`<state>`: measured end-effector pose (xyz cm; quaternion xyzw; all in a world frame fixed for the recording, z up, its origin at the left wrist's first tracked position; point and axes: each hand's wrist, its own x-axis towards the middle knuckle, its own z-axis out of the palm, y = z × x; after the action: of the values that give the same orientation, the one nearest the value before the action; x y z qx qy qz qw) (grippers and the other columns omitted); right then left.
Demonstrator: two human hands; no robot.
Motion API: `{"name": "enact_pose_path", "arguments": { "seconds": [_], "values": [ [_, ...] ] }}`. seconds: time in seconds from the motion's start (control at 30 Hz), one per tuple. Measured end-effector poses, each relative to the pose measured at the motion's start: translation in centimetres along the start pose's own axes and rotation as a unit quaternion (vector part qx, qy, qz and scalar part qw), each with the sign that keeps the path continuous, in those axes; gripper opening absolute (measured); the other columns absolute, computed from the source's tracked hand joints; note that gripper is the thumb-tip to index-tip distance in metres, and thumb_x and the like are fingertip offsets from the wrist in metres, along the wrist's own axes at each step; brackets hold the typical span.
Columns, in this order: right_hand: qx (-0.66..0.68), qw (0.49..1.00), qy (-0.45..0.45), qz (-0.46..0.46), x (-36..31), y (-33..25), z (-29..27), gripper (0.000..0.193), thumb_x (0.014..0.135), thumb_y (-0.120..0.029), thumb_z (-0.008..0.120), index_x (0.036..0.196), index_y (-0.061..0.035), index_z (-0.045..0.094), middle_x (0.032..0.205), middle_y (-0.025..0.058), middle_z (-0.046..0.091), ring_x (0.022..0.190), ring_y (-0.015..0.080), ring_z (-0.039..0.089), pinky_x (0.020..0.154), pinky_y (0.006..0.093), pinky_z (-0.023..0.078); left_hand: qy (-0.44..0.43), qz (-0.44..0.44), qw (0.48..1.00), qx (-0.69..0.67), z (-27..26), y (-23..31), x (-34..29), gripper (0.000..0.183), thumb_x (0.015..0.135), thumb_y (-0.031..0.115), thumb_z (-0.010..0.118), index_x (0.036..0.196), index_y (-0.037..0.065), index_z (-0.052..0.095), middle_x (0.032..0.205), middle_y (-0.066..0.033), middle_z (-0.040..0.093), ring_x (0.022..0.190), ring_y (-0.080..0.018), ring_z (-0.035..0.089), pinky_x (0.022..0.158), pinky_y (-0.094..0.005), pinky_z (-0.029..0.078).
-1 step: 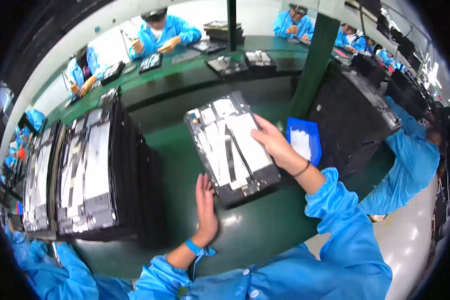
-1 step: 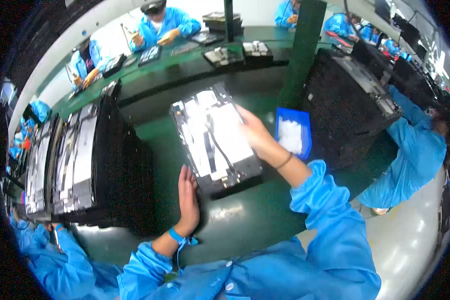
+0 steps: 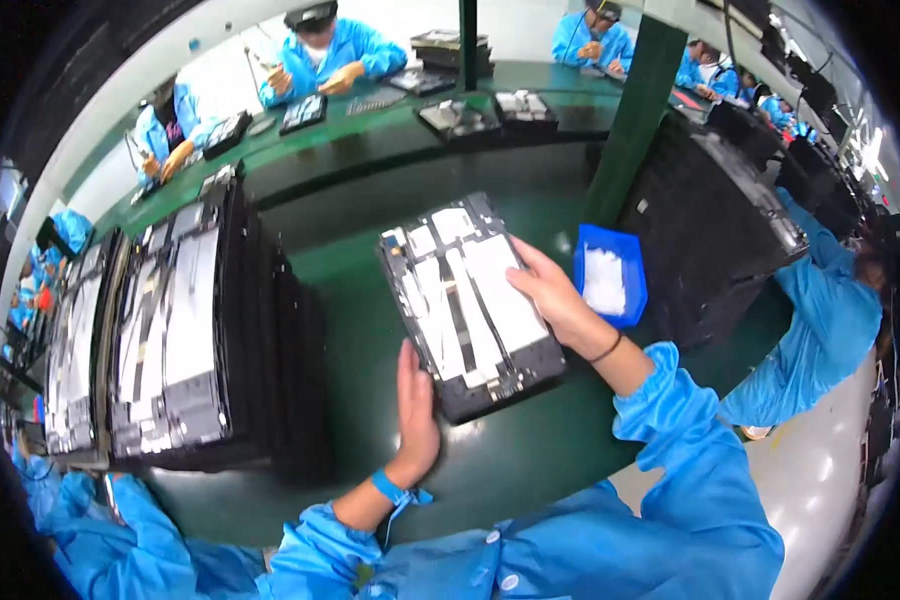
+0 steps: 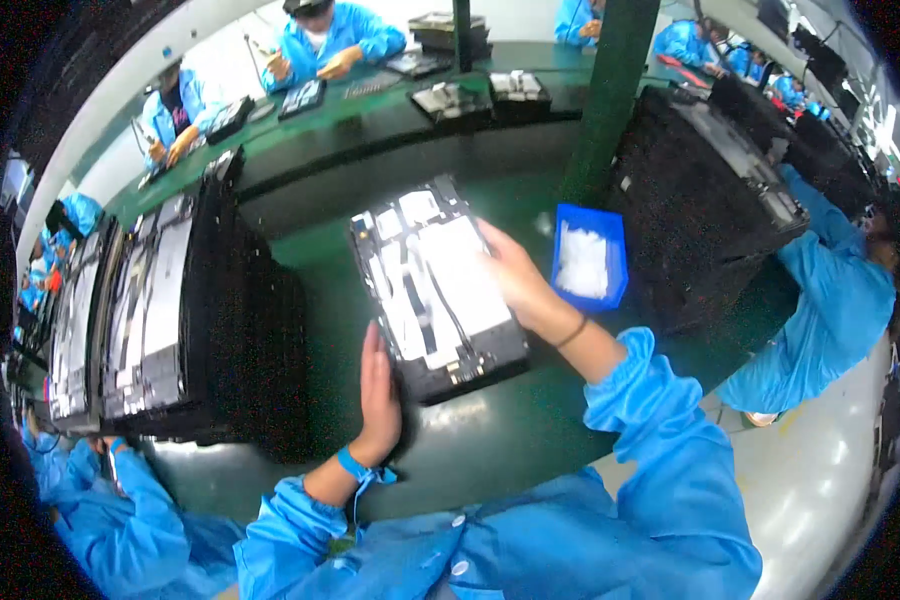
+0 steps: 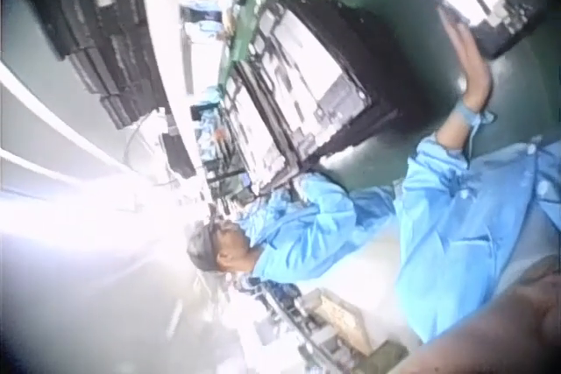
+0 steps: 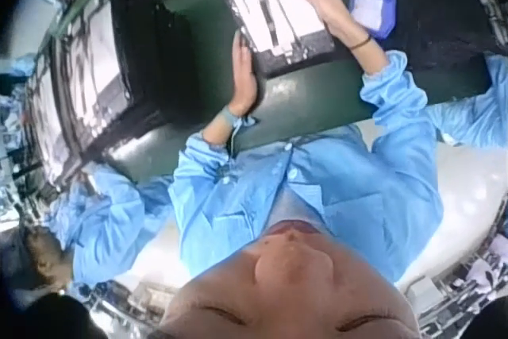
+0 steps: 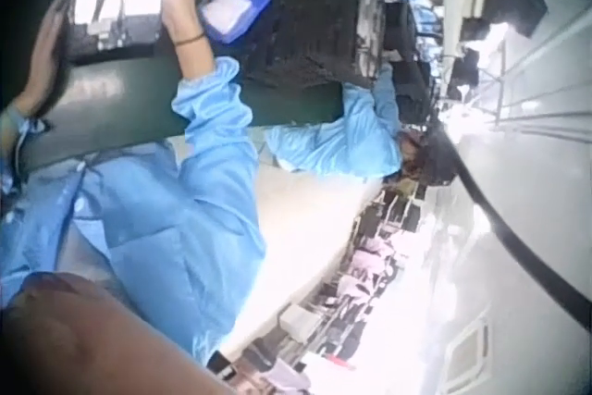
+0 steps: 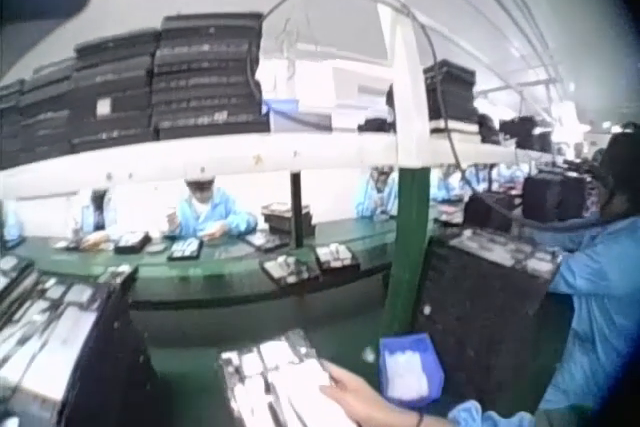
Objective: The person attaches ribbon cables and adheres tape strips to tablet frames by hand, then stacks the processed tablet frames on the workbench.
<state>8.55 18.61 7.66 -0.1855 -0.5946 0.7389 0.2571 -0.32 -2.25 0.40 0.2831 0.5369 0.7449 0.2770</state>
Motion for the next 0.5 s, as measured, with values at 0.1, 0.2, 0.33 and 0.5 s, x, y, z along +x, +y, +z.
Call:
{"name": "enact_pose_path", "arguments": {
  "seconds": [0.1, 0.2, 0.33, 0.5],
  "values": [
    [0.007, 0.998, 0.064, 0.027, -4.1, 4.8, -0.1, 0.054, 0.095, -0.001, 0.041, 0.146, -0.0014, 0.025, 0.138, 0.0112, 0.045, 0.123, 0.0174, 0.047, 0.103, 0.0289, 0.038, -0.033, -0.055, 0.993, 0.104, 0.7, 0.9, -2.9, 0.064, 0.098, 0.023, 0.043, 0.147, -0.004, 0.012, 0.150, -0.0246, 0.021, 0.138, -0.0343, 0.023, 0.112, -0.0415, 0.018],
    [-0.038, 0.996, 0.083, 0.000, -7.5, 8.7, -0.9, 0.057, 0.090, -0.008, 0.049, 0.143, 0.0012, 0.030, 0.141, 0.0173, 0.039, 0.131, 0.0267, 0.037, 0.109, 0.0347, 0.027, -0.074, -0.061, 0.956, 0.278, 0.0, 1.0, -6.1, 0.068, 0.096, 0.023, 0.046, 0.146, -0.007, 0.011, 0.150, -0.0298, 0.015, 0.140, -0.0408, 0.015, 0.114, -0.0456, 0.012],
    [-0.313, 0.947, 0.063, -0.039, -10.3, 8.7, -1.6, 0.062, 0.088, -0.012, 0.053, 0.144, 0.0020, 0.028, 0.143, 0.0229, 0.035, 0.137, 0.0347, 0.025, 0.113, 0.0387, 0.019, -0.137, -0.025, 0.883, 0.448, -0.6, 2.6, -7.7, 0.075, 0.092, 0.024, 0.052, 0.145, -0.010, 0.012, 0.149, -0.0343, 0.012, 0.139, -0.0498, 0.008, 0.114, -0.0513, 0.007],
    [-0.368, 0.921, 0.073, -0.104, -10.8, 5.9, -0.9, 0.047, 0.086, -0.007, 0.053, 0.132, -0.0037, 0.046, 0.145, 0.0174, 0.036, 0.139, 0.0323, 0.023, 0.113, 0.0411, 0.018, -0.164, 0.080, 0.813, 0.553, 0.0, 3.1, -4.4, 0.065, 0.087, 0.027, 0.062, 0.139, 0.000, 0.035, 0.149, -0.0314, 0.014, 0.139, -0.0473, 0.013, 0.111, -0.0563, 0.009]
  ]
}}
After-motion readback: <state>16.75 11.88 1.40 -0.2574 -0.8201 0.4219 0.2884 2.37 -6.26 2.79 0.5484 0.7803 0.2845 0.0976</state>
